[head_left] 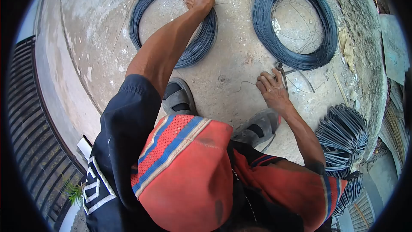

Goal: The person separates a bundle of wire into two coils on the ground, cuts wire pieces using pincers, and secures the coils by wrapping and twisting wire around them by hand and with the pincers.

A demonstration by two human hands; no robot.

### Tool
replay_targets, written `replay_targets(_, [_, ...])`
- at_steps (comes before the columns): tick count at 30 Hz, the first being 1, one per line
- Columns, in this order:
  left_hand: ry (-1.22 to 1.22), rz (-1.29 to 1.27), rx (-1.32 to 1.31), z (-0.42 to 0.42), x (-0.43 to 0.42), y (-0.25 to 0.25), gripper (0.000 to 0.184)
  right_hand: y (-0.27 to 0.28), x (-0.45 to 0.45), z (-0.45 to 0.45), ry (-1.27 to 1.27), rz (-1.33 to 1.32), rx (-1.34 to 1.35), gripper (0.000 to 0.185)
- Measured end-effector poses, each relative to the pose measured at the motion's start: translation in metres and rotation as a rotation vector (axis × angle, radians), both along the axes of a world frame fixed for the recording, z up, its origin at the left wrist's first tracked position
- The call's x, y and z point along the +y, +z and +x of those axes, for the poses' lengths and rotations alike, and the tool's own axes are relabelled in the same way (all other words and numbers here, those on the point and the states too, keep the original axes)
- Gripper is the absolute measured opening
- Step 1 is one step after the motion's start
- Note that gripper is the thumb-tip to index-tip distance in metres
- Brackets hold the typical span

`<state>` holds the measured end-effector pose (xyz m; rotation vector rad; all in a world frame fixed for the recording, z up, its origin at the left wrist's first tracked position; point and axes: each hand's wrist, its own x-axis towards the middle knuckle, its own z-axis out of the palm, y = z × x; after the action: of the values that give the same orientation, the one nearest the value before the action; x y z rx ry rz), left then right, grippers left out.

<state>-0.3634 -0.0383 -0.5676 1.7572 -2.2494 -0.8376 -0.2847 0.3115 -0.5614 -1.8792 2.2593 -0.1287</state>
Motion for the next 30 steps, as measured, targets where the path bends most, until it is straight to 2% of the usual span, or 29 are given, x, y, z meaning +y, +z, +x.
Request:
replay_targets(2, [-0.128,-0.058,0.000,0.004,0.000,0.002,0.085,0.000,-0.006,0.002,0.011,0.001,0.123,0.019])
replay_targets(5, [-0.283,-0.057,0.042,0.011,0.003,0.002,0.083,-0.006,-0.007,0.009,-0.055,-0.017,0.127,0.017])
replay_targets(8, [-0.476,-0.050,0.139,0.028,0.003,-0.015,0.083,0.005,-0.011,0.009,-0.182,-0.236,-0.122,0.011])
replay_targets(11, [-0.675,0.020,0.206,0.084,0.035,-0.002,0.083,0.012,-0.019,0.020,-0.760,-0.432,-0.584,0.009])
replay_targets(15, [-0.793,0.276,0.215,0.155,0.050,0.018,0.083,0.023,-0.047,0.011,-1.090,-0.564,-1.021,0.023])
replay_targets(19, [-0.663,0.447,0.267,0.171,0.051,0.045,0.083,0.000,-0.108,0.010,-1.057,-0.405,-1.228,0.045])
replay_targets(22, [-0.847,0.491,0.059,0.168,0.042,0.048,0.080,-0.009,-0.146,0.007,-0.984,-0.302,-1.274,0.058])
replay_targets(24, [-0.872,0.516,0.062,0.176,0.045,0.038,0.079,-0.006,-0.165,-0.003,-0.919,-0.253,-1.256,0.062])
replay_targets(26, [-0.923,0.457,0.013,0.192,0.046,0.025,0.082,0.004,-0.179,-0.005,-0.838,-0.211,-1.072,0.061])
replay_targets(30, [-0.974,0.487,-0.120,0.195,0.043,0.042,0.087,0.009,-0.185,0.007,-0.734,-0.175,-0.754,0.053])
